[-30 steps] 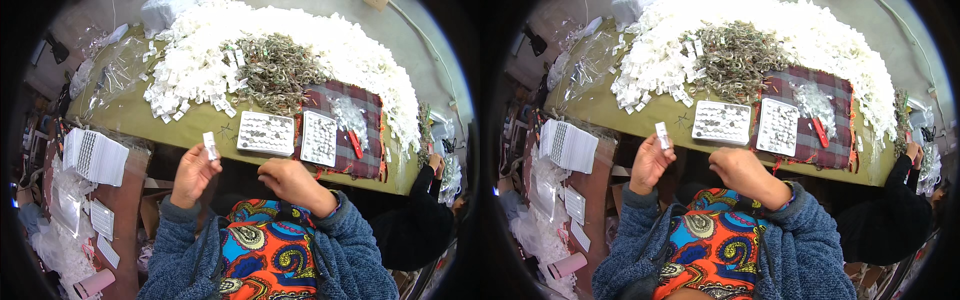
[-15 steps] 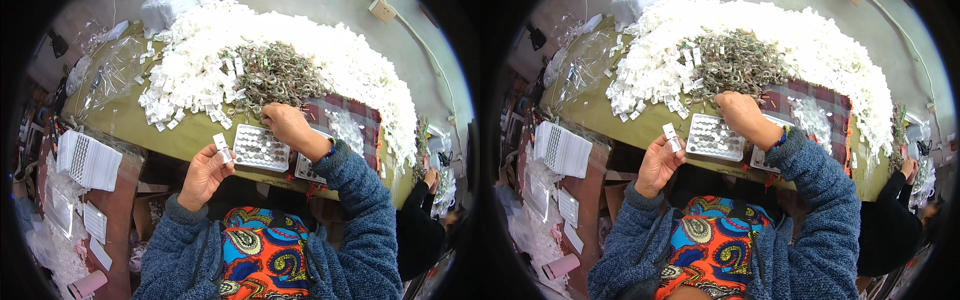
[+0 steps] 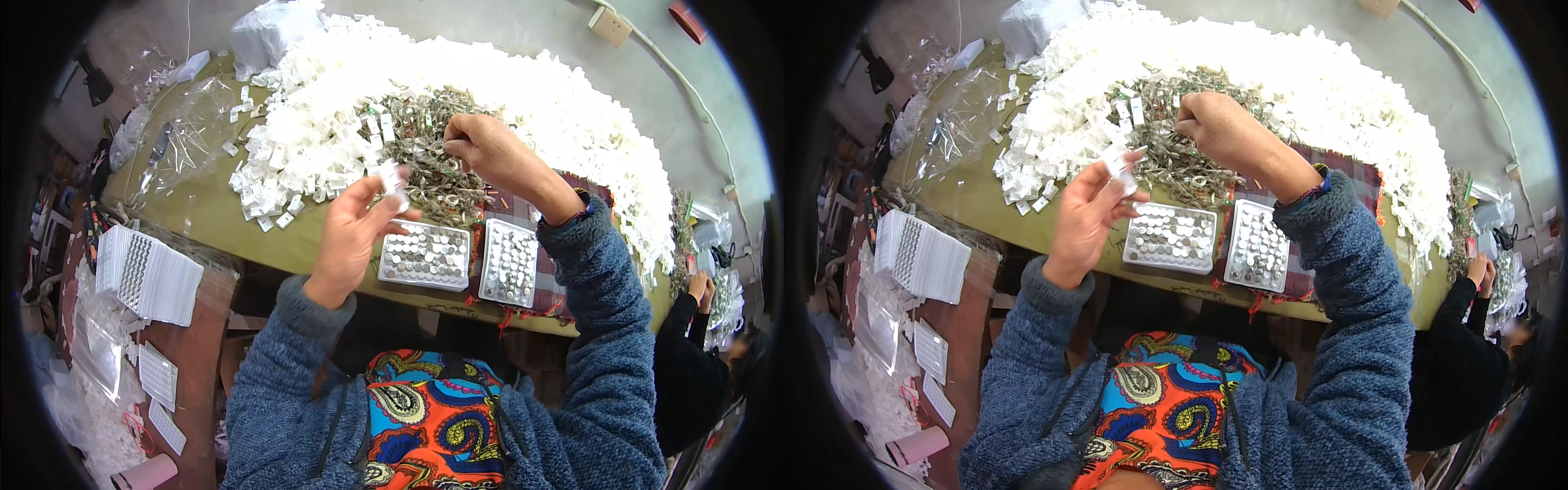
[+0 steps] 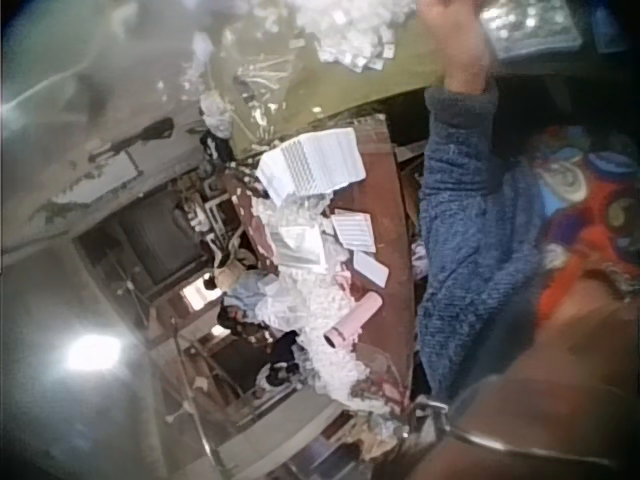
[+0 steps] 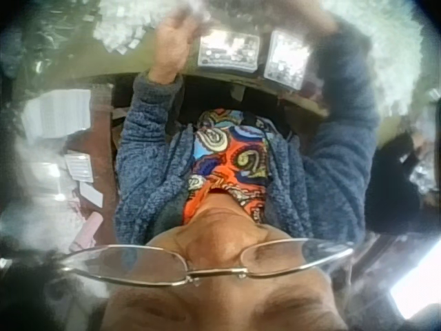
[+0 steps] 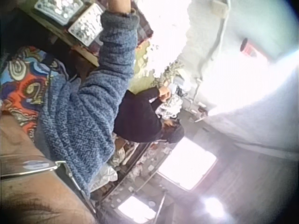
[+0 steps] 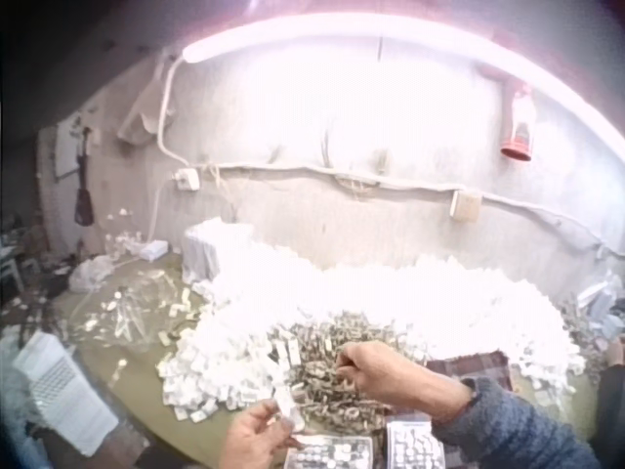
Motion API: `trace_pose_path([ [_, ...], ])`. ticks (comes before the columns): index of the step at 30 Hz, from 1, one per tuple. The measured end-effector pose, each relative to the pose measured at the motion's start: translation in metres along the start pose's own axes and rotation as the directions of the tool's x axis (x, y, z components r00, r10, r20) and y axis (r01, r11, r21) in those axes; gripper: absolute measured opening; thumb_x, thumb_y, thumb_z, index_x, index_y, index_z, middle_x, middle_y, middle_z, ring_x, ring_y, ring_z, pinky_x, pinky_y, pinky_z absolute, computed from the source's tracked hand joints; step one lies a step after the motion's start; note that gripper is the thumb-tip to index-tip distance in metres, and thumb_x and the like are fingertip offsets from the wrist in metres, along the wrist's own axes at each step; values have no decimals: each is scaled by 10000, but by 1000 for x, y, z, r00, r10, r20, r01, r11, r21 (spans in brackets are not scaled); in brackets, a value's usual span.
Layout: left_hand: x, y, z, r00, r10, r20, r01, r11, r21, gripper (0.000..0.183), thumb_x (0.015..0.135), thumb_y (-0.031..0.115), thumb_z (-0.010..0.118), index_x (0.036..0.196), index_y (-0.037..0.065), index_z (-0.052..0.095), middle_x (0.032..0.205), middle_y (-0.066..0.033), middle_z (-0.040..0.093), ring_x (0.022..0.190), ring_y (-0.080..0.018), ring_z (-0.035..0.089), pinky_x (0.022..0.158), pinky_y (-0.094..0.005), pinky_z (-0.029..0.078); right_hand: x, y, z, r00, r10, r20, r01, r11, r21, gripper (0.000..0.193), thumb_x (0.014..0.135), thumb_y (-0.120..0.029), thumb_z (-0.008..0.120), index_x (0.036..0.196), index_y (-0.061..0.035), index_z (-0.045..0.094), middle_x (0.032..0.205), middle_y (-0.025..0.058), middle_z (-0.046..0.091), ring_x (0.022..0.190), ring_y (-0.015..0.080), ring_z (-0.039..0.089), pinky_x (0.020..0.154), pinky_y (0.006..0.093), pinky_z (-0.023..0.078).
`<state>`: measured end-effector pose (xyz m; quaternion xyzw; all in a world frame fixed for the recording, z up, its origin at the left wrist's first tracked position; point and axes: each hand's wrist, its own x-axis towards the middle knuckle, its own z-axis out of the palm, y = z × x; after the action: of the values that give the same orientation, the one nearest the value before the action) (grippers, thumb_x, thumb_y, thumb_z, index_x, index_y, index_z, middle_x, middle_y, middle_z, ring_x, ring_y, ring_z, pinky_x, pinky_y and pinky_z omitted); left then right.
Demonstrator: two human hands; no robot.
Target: The person repeatedly picks small white plastic housings and metal components from piles on a table, inserts the metal parts into the housings, and places the assembled units into white trays. The person also uses a red utility knife to trim excess material from some components.
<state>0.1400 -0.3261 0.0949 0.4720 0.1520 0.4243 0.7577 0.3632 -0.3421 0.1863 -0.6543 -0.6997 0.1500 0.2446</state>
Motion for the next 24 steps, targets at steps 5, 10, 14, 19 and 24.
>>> trace_pose_path([
  [5, 24, 6, 24, 995, -41, 88, 37, 998, 46, 233, 995, 61, 577, 1198, -49, 546, 1088, -109, 651, 1006, -214, 696, 827, -304, 605, -12, -17, 1, 992, 60, 110, -84, 971, 224, 138, 968, -77, 576, 932, 49, 619, 770, 89, 656, 680, 141, 630, 627, 293, 518],
  [10, -2, -6, 27, 1000, 7, 15, -8, 999, 54, 208, 994, 45, 576, 1173, -56, 544, 1080, -119, 660, 1029, -208, 683, 917, -329, 576, -57, -14, 22, 997, 74, -13, -56, 853, 518, 133, 967, -70, 616, 989, 61, 617, 811, 46, 651, 706, 85, 609, 640, 238, 510],
  [14, -35, -15, 36, 995, 98, -30, -95, 993, 70, 233, 1008, 70, 566, 1194, -66, 532, 1154, -144, 652, 1087, -228, 664, 972, -351, 546, -112, -16, 59, 956, 280, -85, -164, 755, 635, 154, 949, -66, 664, 1046, 46, 623, 875, 31, 666, 795, 83, 615, 701, 235, 512],
  [19, -71, -36, 53, 990, 137, 22, -138, 952, 275, 264, 1013, 63, 561, 1251, -42, 515, 1236, -141, 641, 1082, -149, 625, 945, -268, 488, -150, -28, 107, 887, 367, -282, -28, 652, 758, 153, 910, -49, 714, 1019, 22, 633, 887, 9, 666, 802, 58, 605, 697, 212, 493],
  [24, -98, -50, 62, 993, 102, 65, -120, 880, 460, 256, 1005, 32, 557, 1239, -55, 504, 1309, -199, 605, 1126, -182, 623, 972, -302, 492, -169, -24, 111, 841, 317, -438, 20, 792, 611, 132, 839, -9, 746, 938, 3, 660, 866, 11, 615, 743, 55, 543, 662, 214, 461],
])
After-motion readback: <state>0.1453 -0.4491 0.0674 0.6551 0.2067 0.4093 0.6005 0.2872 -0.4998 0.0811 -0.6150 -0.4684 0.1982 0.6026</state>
